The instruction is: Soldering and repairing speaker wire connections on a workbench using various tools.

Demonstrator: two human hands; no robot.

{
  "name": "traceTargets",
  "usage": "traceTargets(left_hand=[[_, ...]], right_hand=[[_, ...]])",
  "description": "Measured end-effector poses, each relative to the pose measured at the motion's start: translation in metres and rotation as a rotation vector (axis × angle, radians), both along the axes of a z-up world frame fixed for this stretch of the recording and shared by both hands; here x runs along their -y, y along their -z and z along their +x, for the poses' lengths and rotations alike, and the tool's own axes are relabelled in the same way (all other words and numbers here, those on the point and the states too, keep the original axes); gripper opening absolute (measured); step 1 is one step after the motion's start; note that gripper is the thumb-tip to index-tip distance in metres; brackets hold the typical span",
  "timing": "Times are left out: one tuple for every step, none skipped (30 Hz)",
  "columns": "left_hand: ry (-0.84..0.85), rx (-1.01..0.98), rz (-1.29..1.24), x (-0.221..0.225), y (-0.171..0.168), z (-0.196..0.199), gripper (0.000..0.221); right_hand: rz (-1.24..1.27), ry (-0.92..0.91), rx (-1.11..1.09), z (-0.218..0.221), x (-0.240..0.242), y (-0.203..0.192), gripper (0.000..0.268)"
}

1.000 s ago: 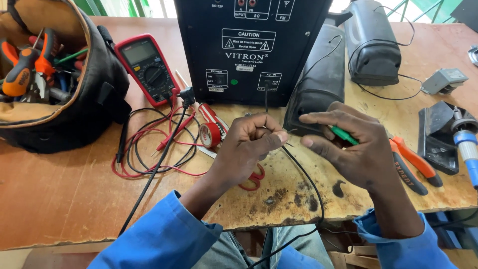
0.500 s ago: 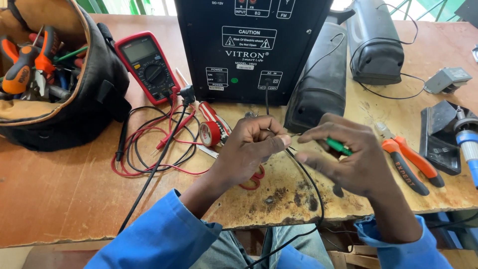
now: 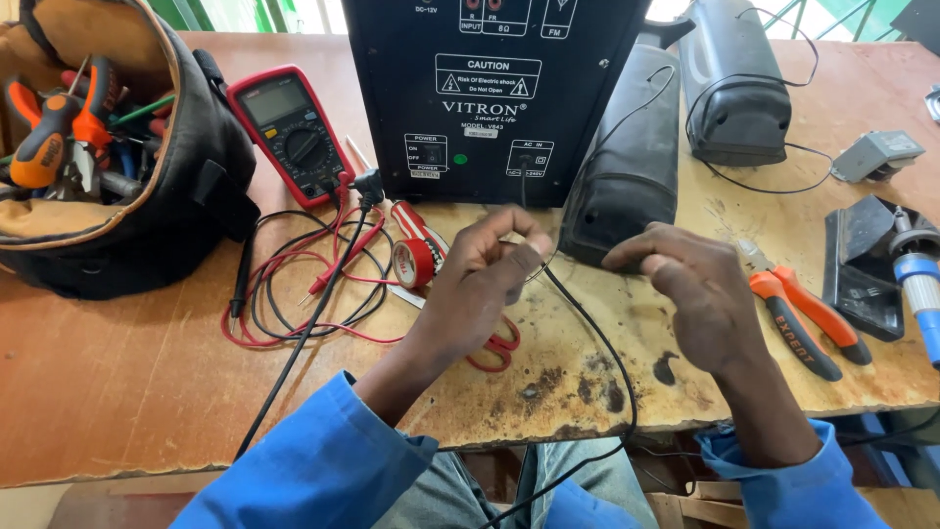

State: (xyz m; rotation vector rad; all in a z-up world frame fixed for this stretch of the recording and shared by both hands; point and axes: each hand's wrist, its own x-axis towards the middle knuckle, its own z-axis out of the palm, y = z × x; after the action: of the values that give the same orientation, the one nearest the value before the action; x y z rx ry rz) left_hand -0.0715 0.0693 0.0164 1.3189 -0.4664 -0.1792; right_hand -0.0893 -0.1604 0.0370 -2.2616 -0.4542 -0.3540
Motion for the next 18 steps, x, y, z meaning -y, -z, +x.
traceTargets(left_hand=[[0.002, -0.001, -0.002, 0.000, 0.002, 0.001, 0.018], [0.001, 0.024, -0.057, 0.000, 0.004, 0.003, 0.018], [0.001, 0.048, -0.112, 0.000, 0.006, 0.004, 0.019], [-0.001, 0.049, -0.112, 0.000, 0.007, 0.005, 0.019], [0.022, 0.059, -0.122, 0.000, 0.008, 0.005, 0.017], [0.046, 0.066, -0.134, 0.000, 0.009, 0.005, 0.016], [0.045, 0.065, -0.134, 0.000, 0.008, 0.004, 0.016], [0.045, 0.068, -0.110, 0.000, 0.007, 0.004, 0.016], [0.044, 0.071, -0.086, 0.001, 0.006, 0.003, 0.016], [0.046, 0.072, -0.087, 0.001, 0.006, 0.004, 0.016], [0.031, 0.104, -0.114, 0.002, 0.006, 0.005, 0.014], [0.011, 0.136, -0.138, 0.000, 0.005, 0.006, 0.014], [0.008, 0.135, -0.137, -0.001, 0.004, 0.007, 0.014], [-0.047, 0.194, -0.095, -0.002, 0.003, 0.008, 0.013], [-0.102, 0.253, -0.052, -0.004, 0.002, 0.009, 0.013], [-0.102, 0.252, -0.051, -0.005, 0.001, 0.009, 0.013], [-0.141, 0.265, -0.036, -0.007, 0.000, 0.009, 0.012], [-0.179, 0.280, -0.023, -0.007, -0.001, 0.010, 0.011]], right_hand=[[-0.002, 0.002, -0.001, 0.001, 0.004, 0.003, 0.046], [0.054, 0.090, -0.025, 0.002, 0.007, 0.005, 0.041], [0.110, 0.177, -0.049, 0.003, 0.010, 0.007, 0.036], [0.110, 0.175, -0.048, 0.004, 0.011, 0.006, 0.036], [0.108, 0.260, -0.058, 0.005, 0.013, 0.004, 0.033], [0.105, 0.347, -0.071, 0.006, 0.014, 0.003, 0.030], [0.104, 0.347, -0.072, 0.008, 0.012, -0.004, 0.030], [0.024, 0.470, -0.261, 0.011, 0.009, -0.011, 0.030], [-0.057, 0.591, -0.450, 0.013, 0.007, -0.018, 0.035], [-0.057, 0.593, -0.449, 0.020, 0.014, -0.010, 0.035], [-0.143, 0.601, -0.453, 0.026, 0.022, -0.001, 0.035], [-0.228, 0.603, -0.457, 0.033, 0.027, 0.008, 0.036], [-0.228, 0.600, -0.457, 0.032, 0.024, 0.005, 0.036], [-0.219, 0.590, -0.488, 0.031, 0.021, 0.002, 0.035], [-0.210, 0.580, -0.518, 0.030, 0.018, -0.001, 0.035], [-0.210, 0.580, -0.520, 0.032, 0.021, 0.002, 0.035], [-0.225, 0.570, -0.494, 0.034, 0.024, 0.005, 0.036], [-0.241, 0.562, -0.466, 0.036, 0.028, 0.007, 0.036]])
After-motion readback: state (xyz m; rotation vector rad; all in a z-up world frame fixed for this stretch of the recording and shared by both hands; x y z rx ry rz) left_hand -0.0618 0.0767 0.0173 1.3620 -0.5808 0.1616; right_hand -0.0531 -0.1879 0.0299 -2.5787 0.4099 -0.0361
